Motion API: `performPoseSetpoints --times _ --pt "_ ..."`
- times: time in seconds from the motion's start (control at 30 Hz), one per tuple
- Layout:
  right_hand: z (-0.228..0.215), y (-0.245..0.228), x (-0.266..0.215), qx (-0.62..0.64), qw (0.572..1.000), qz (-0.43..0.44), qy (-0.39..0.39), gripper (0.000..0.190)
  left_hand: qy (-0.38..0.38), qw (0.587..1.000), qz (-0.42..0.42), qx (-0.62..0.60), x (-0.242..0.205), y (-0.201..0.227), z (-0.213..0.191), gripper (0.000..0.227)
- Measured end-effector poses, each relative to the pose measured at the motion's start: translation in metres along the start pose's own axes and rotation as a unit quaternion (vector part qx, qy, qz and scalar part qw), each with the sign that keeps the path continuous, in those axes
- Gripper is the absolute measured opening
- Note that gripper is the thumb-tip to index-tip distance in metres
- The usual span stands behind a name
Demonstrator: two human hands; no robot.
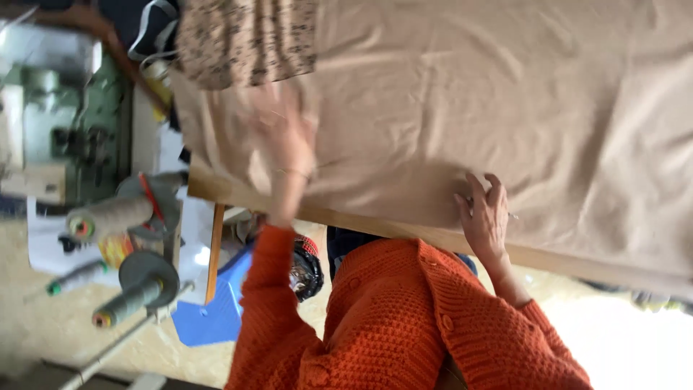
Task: The person measures and marks a large piece of beige fabric laid out on a table using a long ruler and a pen. They align the ruler along the fabric edges, draw straight lines, and adjust the fabric position to continue marking measurements.
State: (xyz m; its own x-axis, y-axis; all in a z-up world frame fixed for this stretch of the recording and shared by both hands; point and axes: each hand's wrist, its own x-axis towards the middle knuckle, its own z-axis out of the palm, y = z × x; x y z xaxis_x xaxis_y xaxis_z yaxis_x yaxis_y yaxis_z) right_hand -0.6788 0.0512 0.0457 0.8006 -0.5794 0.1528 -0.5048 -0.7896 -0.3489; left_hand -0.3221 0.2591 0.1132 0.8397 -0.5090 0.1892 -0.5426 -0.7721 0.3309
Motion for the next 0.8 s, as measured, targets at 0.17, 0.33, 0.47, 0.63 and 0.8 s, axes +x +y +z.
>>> performPoseSetpoints --times 0.17,0.33,0.47,0.63,0.8 --pt "0.001 0.007 0.006 -0.067 0.995 0.071 -0.002 0.056 -0.083 0.985 0.148 -0.015 -0.082 0.062 0.078 0.069" --pt "-0.008 0.115 -0.014 -0.135 0.979 0.138 0.071 0.058 0.026 0.983 0.154 -0.094 -0.106 0.034 0.071 0.067" --pt "-0.052 0.244 -0.052 -0.071 0.905 0.376 0.187 0.047 0.027 0.995 0.08 0.056 -0.115 -0.021 0.06 0.061" --pt "-0.108 0.347 -0.111 -0.224 0.861 0.432 0.146 0.037 -0.083 0.982 -0.138 0.096 -0.108 -0.015 0.054 0.074" --pt "-0.123 0.362 -0.145 -0.124 0.884 0.409 0.192 0.049 -0.127 0.971 -0.199 0.03 -0.127 0.05 0.061 0.074"
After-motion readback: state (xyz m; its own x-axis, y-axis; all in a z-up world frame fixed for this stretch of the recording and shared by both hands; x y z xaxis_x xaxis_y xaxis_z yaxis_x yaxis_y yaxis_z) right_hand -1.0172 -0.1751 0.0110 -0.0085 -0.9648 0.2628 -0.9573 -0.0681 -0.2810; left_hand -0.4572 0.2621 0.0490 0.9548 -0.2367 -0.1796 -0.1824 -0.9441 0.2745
